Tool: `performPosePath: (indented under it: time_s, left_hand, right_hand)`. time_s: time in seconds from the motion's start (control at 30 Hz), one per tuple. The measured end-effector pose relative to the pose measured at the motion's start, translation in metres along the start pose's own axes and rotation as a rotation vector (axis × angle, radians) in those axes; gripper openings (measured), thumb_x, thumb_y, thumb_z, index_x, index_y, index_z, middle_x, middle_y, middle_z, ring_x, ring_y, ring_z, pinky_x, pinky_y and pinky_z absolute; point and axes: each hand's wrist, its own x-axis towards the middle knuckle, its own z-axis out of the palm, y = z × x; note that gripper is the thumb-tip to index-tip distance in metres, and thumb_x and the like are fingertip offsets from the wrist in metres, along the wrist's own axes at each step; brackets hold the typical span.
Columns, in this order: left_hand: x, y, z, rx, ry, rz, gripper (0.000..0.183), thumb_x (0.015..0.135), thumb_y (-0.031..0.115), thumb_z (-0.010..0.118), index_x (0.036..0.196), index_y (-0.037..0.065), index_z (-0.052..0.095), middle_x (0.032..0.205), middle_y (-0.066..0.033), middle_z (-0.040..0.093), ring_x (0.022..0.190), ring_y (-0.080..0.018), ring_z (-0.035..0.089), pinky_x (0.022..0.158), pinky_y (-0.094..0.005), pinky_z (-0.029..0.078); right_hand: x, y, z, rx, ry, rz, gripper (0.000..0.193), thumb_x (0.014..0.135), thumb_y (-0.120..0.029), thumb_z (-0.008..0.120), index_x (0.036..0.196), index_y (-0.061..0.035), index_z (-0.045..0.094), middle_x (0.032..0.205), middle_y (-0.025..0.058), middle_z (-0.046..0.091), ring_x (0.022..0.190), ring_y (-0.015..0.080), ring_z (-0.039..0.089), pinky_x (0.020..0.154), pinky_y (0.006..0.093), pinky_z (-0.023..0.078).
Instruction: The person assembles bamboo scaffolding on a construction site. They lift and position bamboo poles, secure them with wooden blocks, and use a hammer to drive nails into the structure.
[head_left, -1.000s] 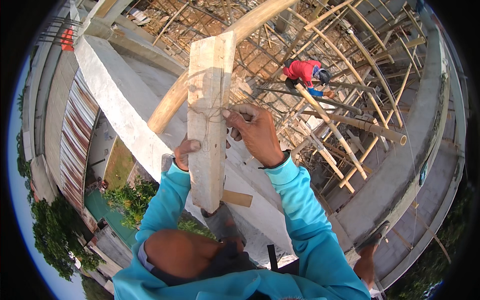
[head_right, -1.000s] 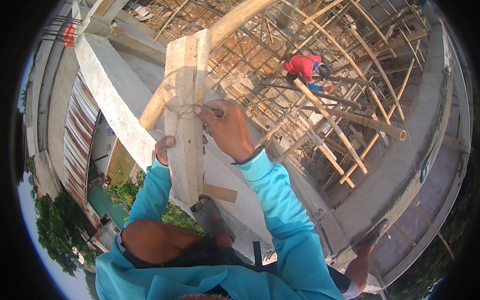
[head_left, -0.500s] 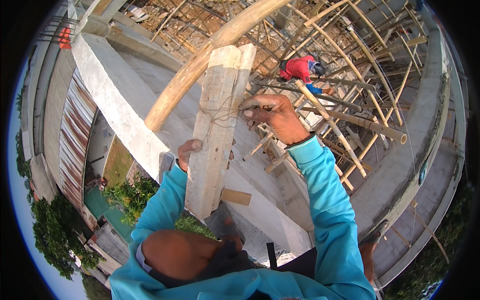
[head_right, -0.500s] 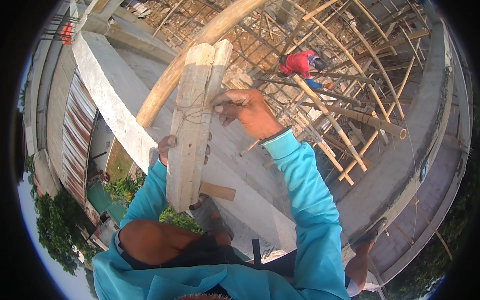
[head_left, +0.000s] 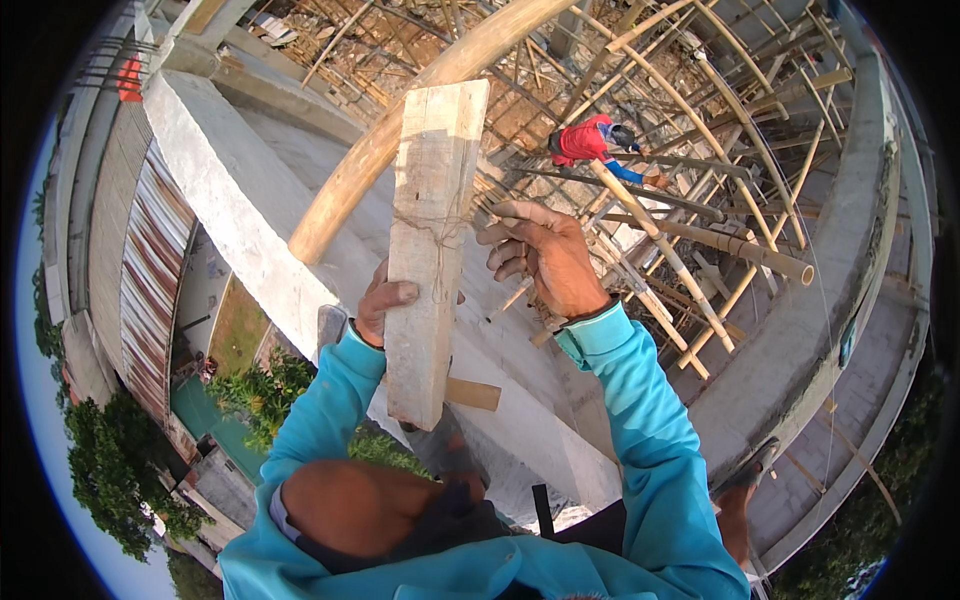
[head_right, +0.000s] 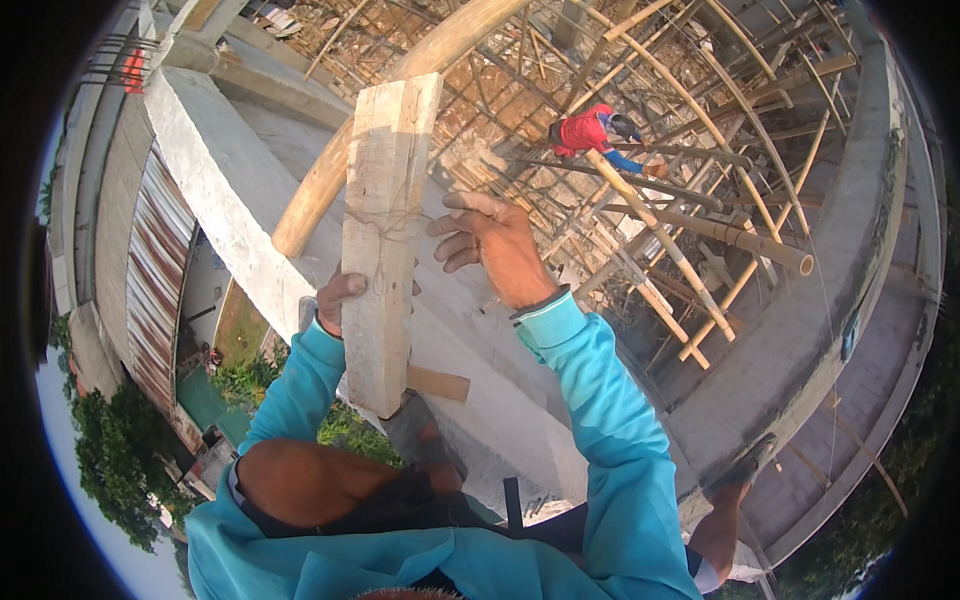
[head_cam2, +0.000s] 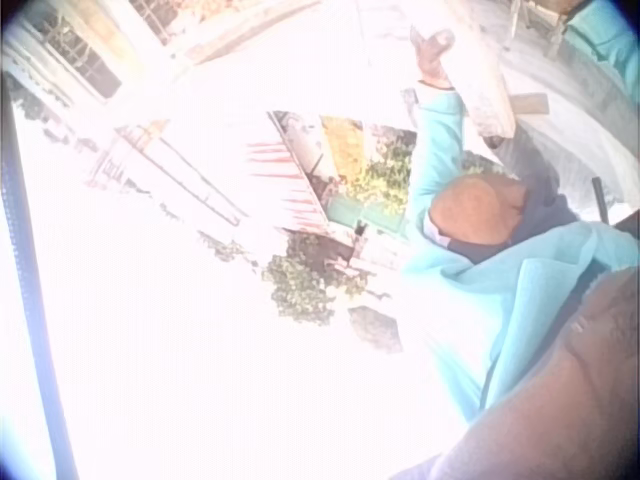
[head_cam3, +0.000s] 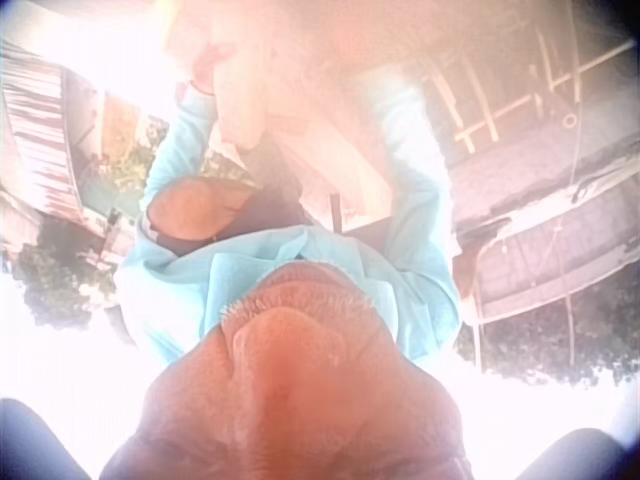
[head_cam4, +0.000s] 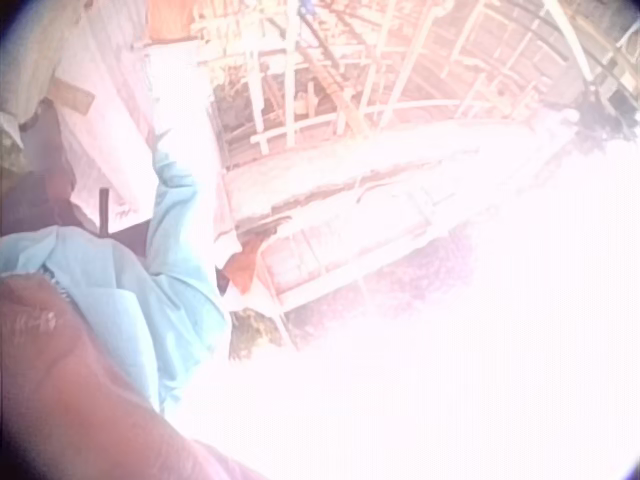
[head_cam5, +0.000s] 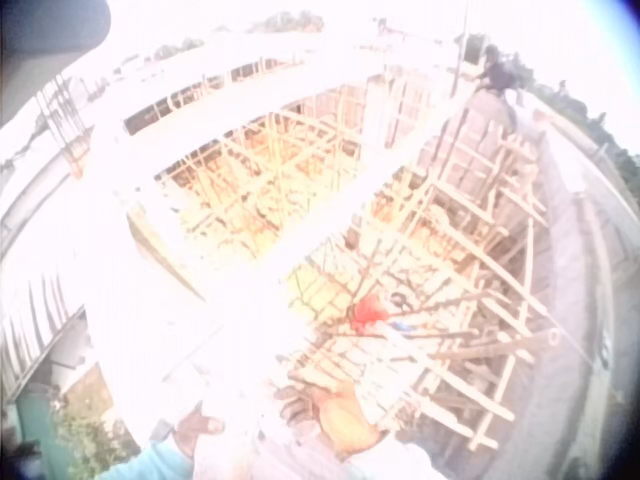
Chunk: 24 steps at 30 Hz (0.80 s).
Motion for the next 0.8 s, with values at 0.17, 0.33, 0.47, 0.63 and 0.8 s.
performPosePath:
  time_s: [0.17, 0.33, 0.47, 0.63, 0.8]
  left_hand:
    - [-0.001, 0.003, 0.013, 0.053, 0.012, 0.004, 0.093, 0.066, 0.030, 0.076, 0.143, -0.008, 0.041, 0.115, -0.0237, 0.063, 0.096, -0.0362, 0.071, 0.083, -0.0453, 0.061]
    - [0.000, 0.000, 0.016, 0.163, -0.017, -0.004, 0.097, 0.064, 0.034, 0.076, 0.144, -0.006, 0.039, 0.116, -0.0218, 0.061, 0.097, -0.0366, 0.070, 0.077, -0.0457, 0.063]
    - [-0.001, -0.003, 0.026, 0.195, 0.010, 0.007, 0.097, 0.065, 0.034, 0.075, 0.145, -0.006, 0.039, 0.117, -0.0211, 0.061, 0.097, -0.0341, 0.070, 0.078, -0.0437, 0.062]
    - [0.004, 0.003, 0.038, 0.316, 0.080, 0.061, 0.098, 0.066, 0.030, 0.076, 0.148, -0.005, 0.036, 0.123, -0.0190, 0.060, 0.109, -0.0300, 0.064, 0.093, -0.0407, 0.054]
    - [0.005, 0.007, 0.040, 0.364, 0.132, 0.173, 0.106, 0.068, 0.020, 0.080, 0.156, -0.005, 0.025, 0.140, -0.0204, 0.053, 0.129, -0.0281, 0.054, 0.110, -0.0393, 0.043]
  right_hand:
    - [0.005, 0.000, -0.014, -0.084, -0.170, 0.066, 0.018, 0.086, -0.005, 0.077, 0.100, 0.0033, 0.071, 0.087, 0.0094, 0.069, 0.065, 0.0161, 0.064, 0.055, 0.0311, 0.054]
    - [0.000, -0.021, -0.008, -0.628, -0.148, -0.084, 0.013, 0.080, 0.001, 0.076, 0.092, 0.0000, 0.071, 0.081, 0.0085, 0.067, 0.067, 0.0211, 0.065, 0.057, 0.0354, 0.053]
    - [0.001, 0.000, -0.003, -1.293, 0.101, -0.899, 0.018, 0.073, 0.004, 0.070, 0.090, 0.0001, 0.065, 0.082, 0.0167, 0.062, 0.072, 0.0359, 0.064, 0.062, 0.0438, 0.051]
    - [-0.005, 0.016, -0.001, -1.319, 0.233, -0.785, 0.021, 0.076, 0.000, 0.068, 0.096, -0.0004, 0.063, 0.087, 0.0197, 0.060, 0.076, 0.0408, 0.061, 0.065, 0.0470, 0.050]
    - [-0.026, 0.022, 0.007, -0.829, 0.140, -0.404, 0.027, 0.088, -0.012, 0.075, 0.110, -0.0002, 0.067, 0.089, 0.0141, 0.068, 0.077, 0.0251, 0.066, 0.068, 0.0376, 0.052]
